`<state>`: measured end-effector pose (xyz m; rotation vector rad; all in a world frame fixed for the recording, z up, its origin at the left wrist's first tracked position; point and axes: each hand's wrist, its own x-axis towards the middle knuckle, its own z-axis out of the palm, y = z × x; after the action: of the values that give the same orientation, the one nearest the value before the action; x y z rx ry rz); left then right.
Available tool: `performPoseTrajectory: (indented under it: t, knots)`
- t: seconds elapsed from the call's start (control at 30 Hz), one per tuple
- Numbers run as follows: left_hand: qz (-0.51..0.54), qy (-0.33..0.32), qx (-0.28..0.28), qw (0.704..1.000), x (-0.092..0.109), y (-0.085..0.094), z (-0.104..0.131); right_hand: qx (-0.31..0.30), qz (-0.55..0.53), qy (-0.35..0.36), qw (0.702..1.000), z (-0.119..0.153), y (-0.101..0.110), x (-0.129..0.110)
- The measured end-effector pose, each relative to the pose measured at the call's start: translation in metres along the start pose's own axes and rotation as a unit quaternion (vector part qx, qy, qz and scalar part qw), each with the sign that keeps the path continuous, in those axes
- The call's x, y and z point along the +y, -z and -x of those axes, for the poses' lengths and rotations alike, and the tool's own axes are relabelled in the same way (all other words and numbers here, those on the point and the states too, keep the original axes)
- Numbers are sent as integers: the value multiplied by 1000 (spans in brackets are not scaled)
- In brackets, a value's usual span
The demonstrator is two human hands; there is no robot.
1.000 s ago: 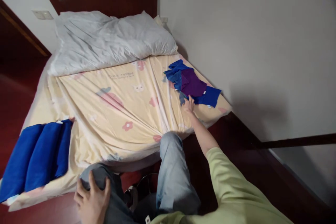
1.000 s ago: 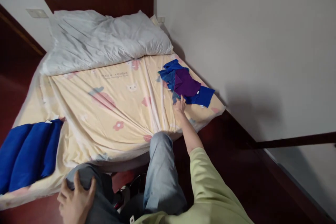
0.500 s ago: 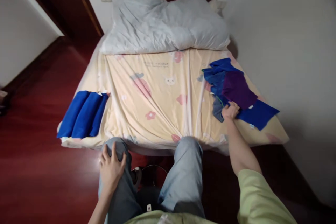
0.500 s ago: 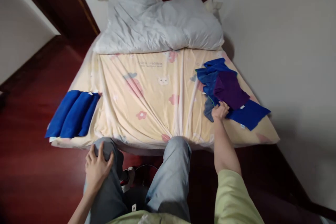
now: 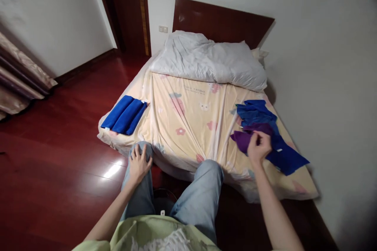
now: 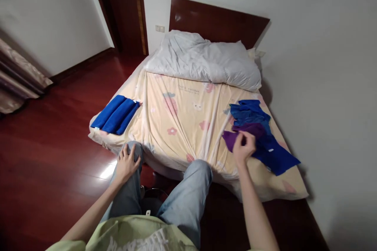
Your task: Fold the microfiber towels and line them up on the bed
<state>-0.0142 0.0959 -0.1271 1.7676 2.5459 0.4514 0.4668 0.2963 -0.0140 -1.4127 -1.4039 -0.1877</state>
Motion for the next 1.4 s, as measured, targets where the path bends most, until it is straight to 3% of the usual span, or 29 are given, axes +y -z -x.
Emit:
performPoseTrajectory:
  t: [0.1,0.2,0.27,0.37,0.47,0.6,0.73,0.83,0.97,1.03,1.17,1.27,1.4]
  knots:
    - [90,-75,24,993,1,2,7,-136,-142,29,980,60,-2,-83]
    - [242,-205,-6,948,24,21,22,-284,-240,30,928,125,2,-154]
    - [330,-264,-45,905,49,39,35,-345,-276,30,897,159,9,-190]
    - [415,-272,-89,864,84,61,50,-384,-302,44,872,186,24,-224]
    - [414,-268,-117,862,100,70,54,-362,-283,53,886,184,39,-235]
    - [380,-275,-89,879,96,73,47,-321,-225,70,917,162,65,-236]
    - [307,-295,-71,902,74,68,37,-283,-176,71,940,141,94,-238]
    - [296,-259,-50,918,48,65,30,-284,-154,92,942,130,111,-238]
    - [383,-207,-39,899,31,88,32,-316,-141,108,932,126,123,-238]
    - [420,-241,-64,873,44,109,40,-331,-151,123,923,129,123,-244]
    - [429,-358,-150,816,98,138,61,-347,-178,172,905,133,118,-261]
    - [371,-379,-182,828,126,128,69,-341,-187,184,903,131,117,-267]
    - [338,-321,-218,857,120,99,64,-336,-174,160,912,128,128,-255]
